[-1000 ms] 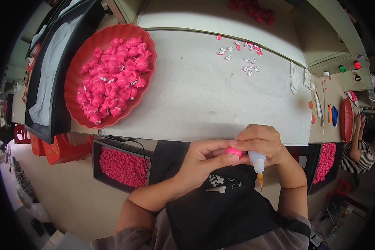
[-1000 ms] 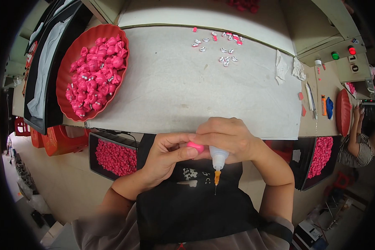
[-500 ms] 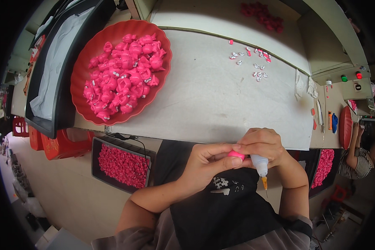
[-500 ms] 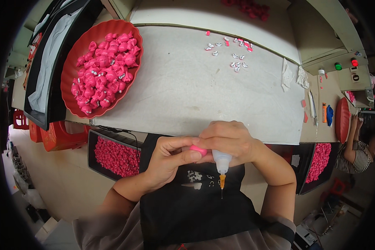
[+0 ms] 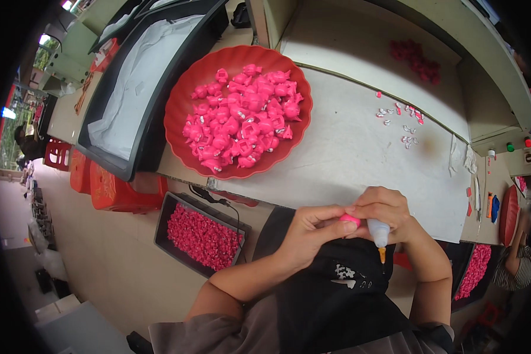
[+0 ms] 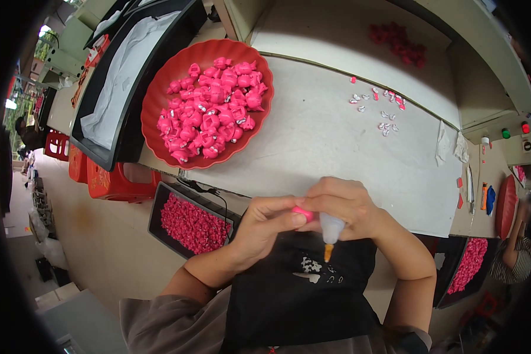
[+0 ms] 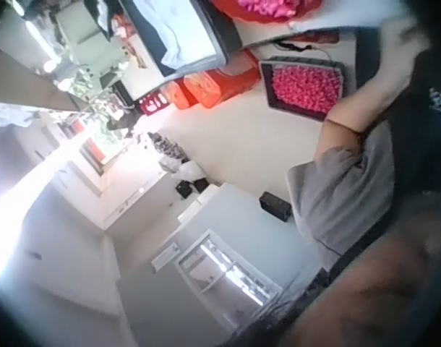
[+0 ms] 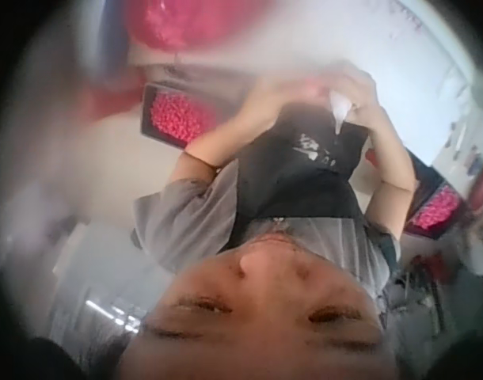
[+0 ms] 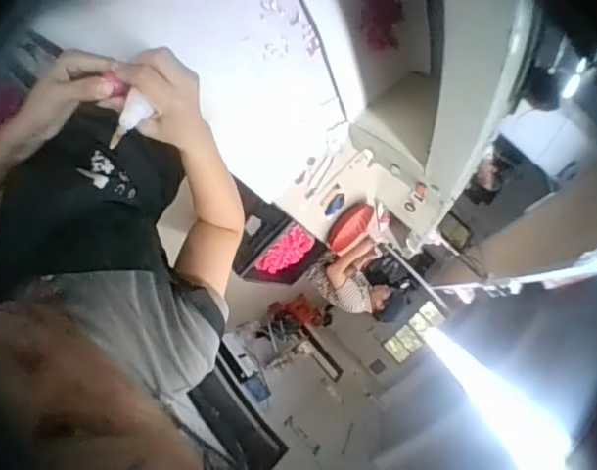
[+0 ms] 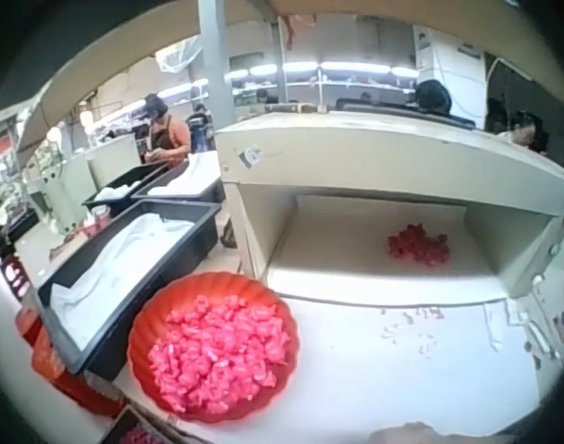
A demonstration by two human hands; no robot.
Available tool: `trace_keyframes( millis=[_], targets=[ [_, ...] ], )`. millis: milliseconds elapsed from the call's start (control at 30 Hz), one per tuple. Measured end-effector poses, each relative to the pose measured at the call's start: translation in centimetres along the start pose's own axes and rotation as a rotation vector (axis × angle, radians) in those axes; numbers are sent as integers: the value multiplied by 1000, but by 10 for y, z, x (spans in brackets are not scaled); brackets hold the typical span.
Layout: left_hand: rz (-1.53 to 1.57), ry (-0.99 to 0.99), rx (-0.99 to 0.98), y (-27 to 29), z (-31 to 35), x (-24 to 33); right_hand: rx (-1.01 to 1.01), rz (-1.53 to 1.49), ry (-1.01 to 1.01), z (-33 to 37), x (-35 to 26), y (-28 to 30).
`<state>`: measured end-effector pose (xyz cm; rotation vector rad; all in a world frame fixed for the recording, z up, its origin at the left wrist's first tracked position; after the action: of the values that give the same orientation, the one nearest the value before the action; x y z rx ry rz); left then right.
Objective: The person repeatedly picks up small pink plastic pieces from a red tray and applies a small amount of adhesive from a white bottle with a yellow tip. They then attach small white components to the pink pieces and place the assembled units onto the white work surface. The process is repeated continuously throughout the clip.
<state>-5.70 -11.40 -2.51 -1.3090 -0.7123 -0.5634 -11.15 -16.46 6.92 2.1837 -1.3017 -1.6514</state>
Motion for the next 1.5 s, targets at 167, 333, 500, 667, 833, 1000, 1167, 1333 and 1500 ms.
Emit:
trace_keyframes(
  millis=[167,333,500,667,833,1000,1167,1333,1500],
  targets=[
    [-446,-403,65,35,-12,94,42,-164,-137,-36,4,-12],
    [-1940,-715,179,54,-21,205,264,-186,-256,-6,28,29],
    [-1752,-952,-92,-64,-116,149,389,-127,-570,79,75,95],
    [-1681,-1043,-422,-126,-309,57,514,164,-491,43,129,209],
    [-1494,-980,-552,-184,-422,2,788,594,-672,5,257,338],
    [-1480,-768,-647,-155,-433,-10,672,419,-534,-53,303,331],
    [-1528,-747,-611,-149,-349,11,187,333,-801,-76,305,269],
    [-1549,-683,-646,-113,-352,18,-56,302,-804,-71,278,236],
    [-1601,-1057,-544,-173,-307,20,450,239,-534,-20,232,284]
  ],
)
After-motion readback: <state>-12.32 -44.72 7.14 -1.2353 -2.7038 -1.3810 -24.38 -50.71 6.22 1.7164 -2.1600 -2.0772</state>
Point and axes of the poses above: each hand's wrist, its own z-axis away from the middle knuckle, its own y-axis out of the back of the hand, x = y × z, the point moved 10 cm from there along -z, towards the middle knuckle, and after that the axes turned 13 degrees about -y, right-handed, at the moved point
